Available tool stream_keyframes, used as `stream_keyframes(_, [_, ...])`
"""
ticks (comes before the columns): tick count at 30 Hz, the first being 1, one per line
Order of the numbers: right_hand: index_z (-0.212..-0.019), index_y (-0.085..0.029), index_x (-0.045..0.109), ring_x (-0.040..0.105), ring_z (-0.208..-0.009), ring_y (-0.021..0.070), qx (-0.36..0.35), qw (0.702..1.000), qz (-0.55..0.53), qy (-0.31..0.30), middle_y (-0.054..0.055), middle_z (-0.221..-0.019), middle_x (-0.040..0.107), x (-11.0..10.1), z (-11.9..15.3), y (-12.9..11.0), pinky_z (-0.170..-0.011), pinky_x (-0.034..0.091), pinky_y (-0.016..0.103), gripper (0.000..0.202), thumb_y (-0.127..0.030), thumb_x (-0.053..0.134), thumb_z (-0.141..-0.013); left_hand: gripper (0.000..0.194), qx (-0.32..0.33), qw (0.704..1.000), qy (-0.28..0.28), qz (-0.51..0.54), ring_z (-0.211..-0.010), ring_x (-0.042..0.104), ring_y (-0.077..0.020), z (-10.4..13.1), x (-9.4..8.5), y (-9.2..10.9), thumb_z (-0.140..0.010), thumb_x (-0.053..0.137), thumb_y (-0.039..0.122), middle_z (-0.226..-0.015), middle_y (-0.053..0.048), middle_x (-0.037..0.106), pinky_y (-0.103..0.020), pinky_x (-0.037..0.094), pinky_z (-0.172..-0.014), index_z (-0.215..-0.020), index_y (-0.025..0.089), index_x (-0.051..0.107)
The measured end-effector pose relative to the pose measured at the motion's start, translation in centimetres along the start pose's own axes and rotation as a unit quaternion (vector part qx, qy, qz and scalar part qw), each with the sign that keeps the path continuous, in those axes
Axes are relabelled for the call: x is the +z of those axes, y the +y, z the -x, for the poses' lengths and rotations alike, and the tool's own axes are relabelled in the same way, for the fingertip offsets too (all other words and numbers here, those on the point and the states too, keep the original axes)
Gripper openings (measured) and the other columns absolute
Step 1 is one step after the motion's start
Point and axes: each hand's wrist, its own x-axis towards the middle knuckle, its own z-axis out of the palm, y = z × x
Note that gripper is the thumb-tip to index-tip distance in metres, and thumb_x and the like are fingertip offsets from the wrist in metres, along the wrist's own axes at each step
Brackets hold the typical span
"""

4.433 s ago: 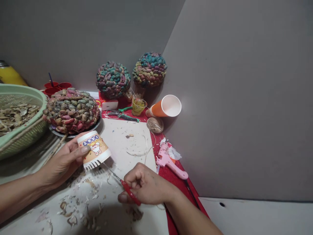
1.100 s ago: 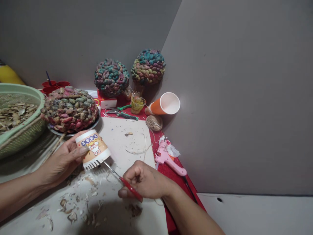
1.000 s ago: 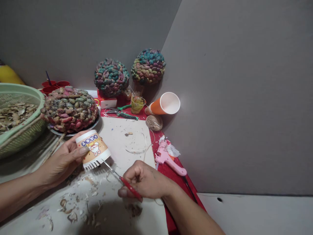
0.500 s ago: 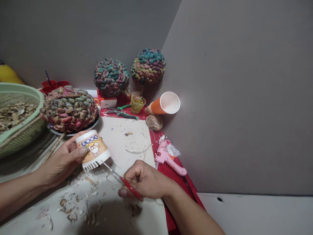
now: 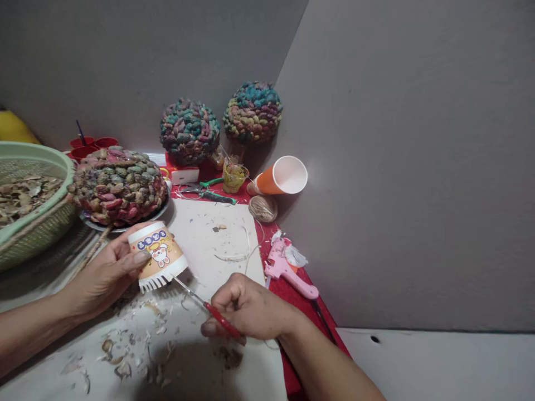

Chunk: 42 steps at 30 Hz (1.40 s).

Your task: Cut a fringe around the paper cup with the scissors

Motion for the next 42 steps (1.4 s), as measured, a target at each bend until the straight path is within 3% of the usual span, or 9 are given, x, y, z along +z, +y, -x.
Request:
stream_keyframes(11, [-0.051,-0.012,0.053,0.036,-0.033,0.0022,0.005,1.0,-0.008,-0.028,-0.004,-0.04,0.047,-0.39,0.11,0.54,-0.034,0.026,0.014,0.062,-0.065,0.077,-0.072,0.049,0.008,1.0,0.011,0.009,-0.09,0.074,-0.0167,0.15,-0.13,-0.22,-0.075,0.083,0.025,-0.104,-0.005,0.078,-0.027,0.058,-0.084,-0.12,0.024,0.063])
stream_keyframes(19, [-0.051,-0.011,0.055,0.038,-0.033,0.0026,0.015,0.999,-0.004,-0.03,-0.003,-0.041,0.049,-0.49,0.24,0.64,-0.034,0.028,0.014,0.064,-0.069,0.076,-0.071,0.054,0.017,0.999,0.032,0.007,-0.085,0.074,-0.0186,0.1,0.33,0.33,-0.072,0.085,0.026,-0.099,-0.005,0.078,-0.026,0.059,-0.078,-0.121,0.022,0.062])
stream_keyframes(31, [-0.052,-0.01,0.055,0.041,-0.033,0.0021,0.033,0.998,-0.039,-0.035,-0.003,-0.042,0.049,-0.37,0.04,0.58,-0.034,0.03,0.011,0.055,-0.055,0.081,-0.072,0.056,0.009,1.0,0.023,0.013,-0.092,0.075,-0.0202,0.24,0.72,0.02,-0.068,0.088,0.024,-0.104,-0.007,0.079,-0.028,0.059,-0.083,-0.118,0.022,0.063])
stream_keyframes(42, [-0.051,-0.01,0.054,0.04,-0.033,0.002,0.039,0.998,-0.035,-0.033,-0.004,-0.041,0.048,-0.4,0.02,0.52,-0.033,0.029,0.011,0.057,-0.057,0.082,-0.07,0.054,0.014,1.0,0.018,0.001,-0.088,0.075,-0.0188,0.19,0.35,-0.16,-0.072,0.086,0.027,-0.101,-0.006,0.079,-0.026,0.059,-0.081,-0.119,0.023,0.061])
